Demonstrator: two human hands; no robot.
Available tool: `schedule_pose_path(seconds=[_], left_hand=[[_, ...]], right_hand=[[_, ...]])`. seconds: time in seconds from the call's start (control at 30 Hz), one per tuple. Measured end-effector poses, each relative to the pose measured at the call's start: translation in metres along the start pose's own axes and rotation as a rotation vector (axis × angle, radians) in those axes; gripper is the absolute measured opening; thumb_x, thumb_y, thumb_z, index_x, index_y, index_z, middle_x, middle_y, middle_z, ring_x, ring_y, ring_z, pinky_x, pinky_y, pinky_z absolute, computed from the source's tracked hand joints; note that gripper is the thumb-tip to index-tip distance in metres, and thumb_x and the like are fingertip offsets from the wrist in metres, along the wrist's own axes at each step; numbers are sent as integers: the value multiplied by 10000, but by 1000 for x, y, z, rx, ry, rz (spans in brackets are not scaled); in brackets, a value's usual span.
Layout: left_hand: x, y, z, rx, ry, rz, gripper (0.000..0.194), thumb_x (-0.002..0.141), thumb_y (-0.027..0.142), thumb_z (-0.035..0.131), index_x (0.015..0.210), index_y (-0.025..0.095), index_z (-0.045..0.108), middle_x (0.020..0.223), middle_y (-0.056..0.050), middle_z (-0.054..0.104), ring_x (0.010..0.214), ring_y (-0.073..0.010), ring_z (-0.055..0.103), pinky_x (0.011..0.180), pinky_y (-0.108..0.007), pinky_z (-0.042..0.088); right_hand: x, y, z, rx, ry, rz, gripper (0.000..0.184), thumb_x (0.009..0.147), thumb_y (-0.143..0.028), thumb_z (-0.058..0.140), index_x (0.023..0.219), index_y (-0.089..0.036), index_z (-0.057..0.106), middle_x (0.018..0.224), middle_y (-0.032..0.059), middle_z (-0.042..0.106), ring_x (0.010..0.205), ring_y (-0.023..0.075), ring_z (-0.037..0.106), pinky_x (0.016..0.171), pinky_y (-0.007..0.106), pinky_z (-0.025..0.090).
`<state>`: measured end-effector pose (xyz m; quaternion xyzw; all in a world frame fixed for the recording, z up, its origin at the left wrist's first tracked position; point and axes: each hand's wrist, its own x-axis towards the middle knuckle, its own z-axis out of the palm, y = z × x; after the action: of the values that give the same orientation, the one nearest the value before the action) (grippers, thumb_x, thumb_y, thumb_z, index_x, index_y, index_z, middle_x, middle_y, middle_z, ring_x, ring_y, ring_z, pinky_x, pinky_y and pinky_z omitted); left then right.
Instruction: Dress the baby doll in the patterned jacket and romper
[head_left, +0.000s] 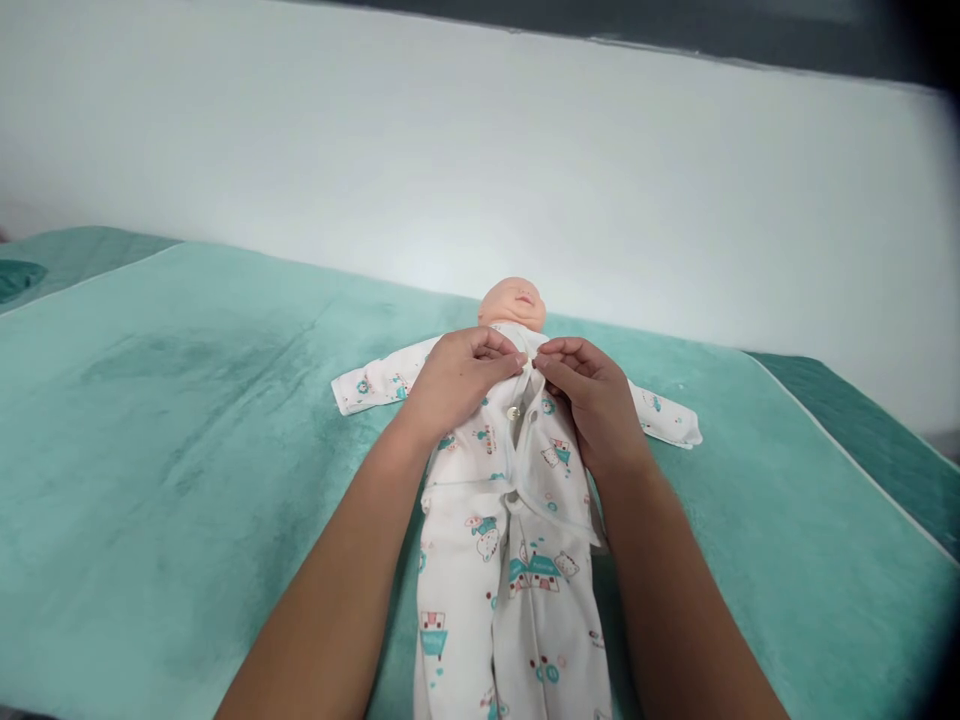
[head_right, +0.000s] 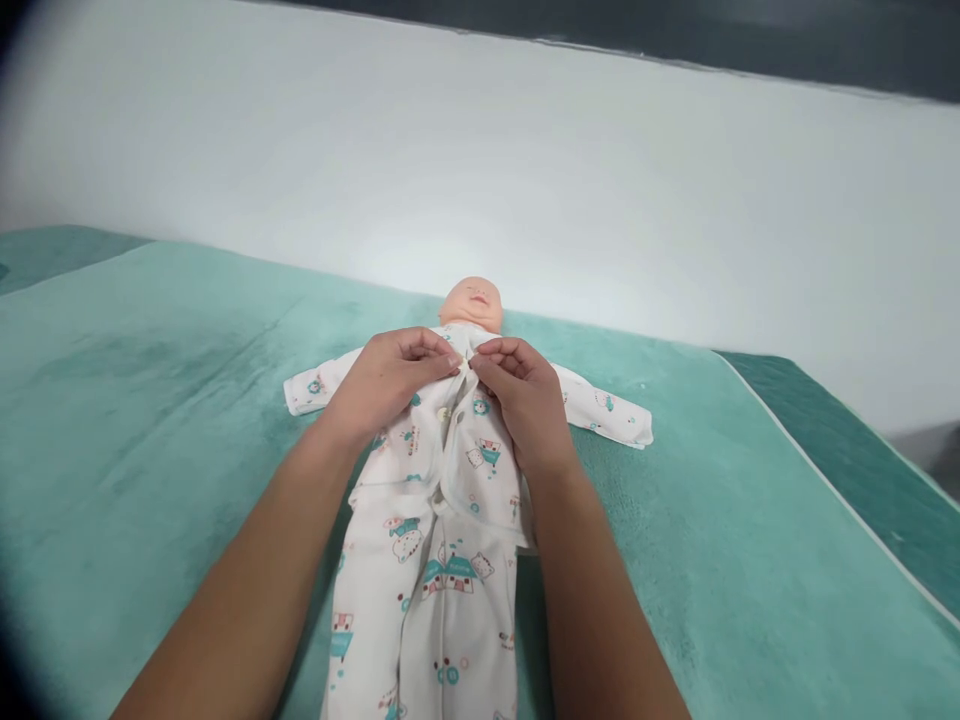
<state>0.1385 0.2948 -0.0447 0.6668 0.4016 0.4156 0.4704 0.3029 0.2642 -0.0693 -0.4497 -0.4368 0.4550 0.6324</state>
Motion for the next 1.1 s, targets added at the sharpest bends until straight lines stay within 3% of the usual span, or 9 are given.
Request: schedule_pose_path(seconds=[0.4, 0.6, 0.77, 0.9, 1.1], left_hand=[[1, -2, -2, -33, -70, 2, 180, 840, 357, 625, 846, 183, 672, 792, -1, 616, 672, -107, 485, 625, -253, 360], [-1, -1, 1, 13, -35, 7, 176, 849, 367, 617, 838, 193, 645, 731, 18, 552, 601, -90, 423, 567, -244, 333], [-2, 0, 3, 13, -13, -10, 155, 844, 358, 636, 846, 204, 627, 670, 40, 516, 516, -66, 357, 501, -233, 282], [-1, 1, 3, 14, -21, -16, 125, 846, 323, 635, 857, 200, 623, 701, 31, 563, 512, -57, 371, 511, -231, 308], [-3, 7, 10, 95, 28, -48, 183, 833, 389, 646, 889, 215, 630, 743, 16, 618, 581, -92, 481, 516, -233, 340]], right_hand=[[-1, 1, 2, -56, 20, -27, 181, 740, -292, 799, 850, -215, 677, 759, -38, 615, 632, 84, 504, 617, 227, 416], [1, 3, -1, -77, 28, -37, 183, 741, -312, 801, 842, -218, 681, 731, -39, 619, 620, 90, 511, 619, 235, 428], [2, 3, -5, -36, -55, -42, 126, 787, -264, 765, 884, -228, 693, 848, -13, 686, 744, 105, 591, 721, 242, 473], [1, 0, -8, -136, -134, -43, 201, 755, -253, 795, 926, -231, 692, 1005, 7, 701, 818, 115, 599, 767, 259, 481], [1, -1, -10, -203, -198, -67, 270, 735, -231, 800, 970, -227, 666, 916, 0, 671, 846, 129, 600, 793, 274, 481]])
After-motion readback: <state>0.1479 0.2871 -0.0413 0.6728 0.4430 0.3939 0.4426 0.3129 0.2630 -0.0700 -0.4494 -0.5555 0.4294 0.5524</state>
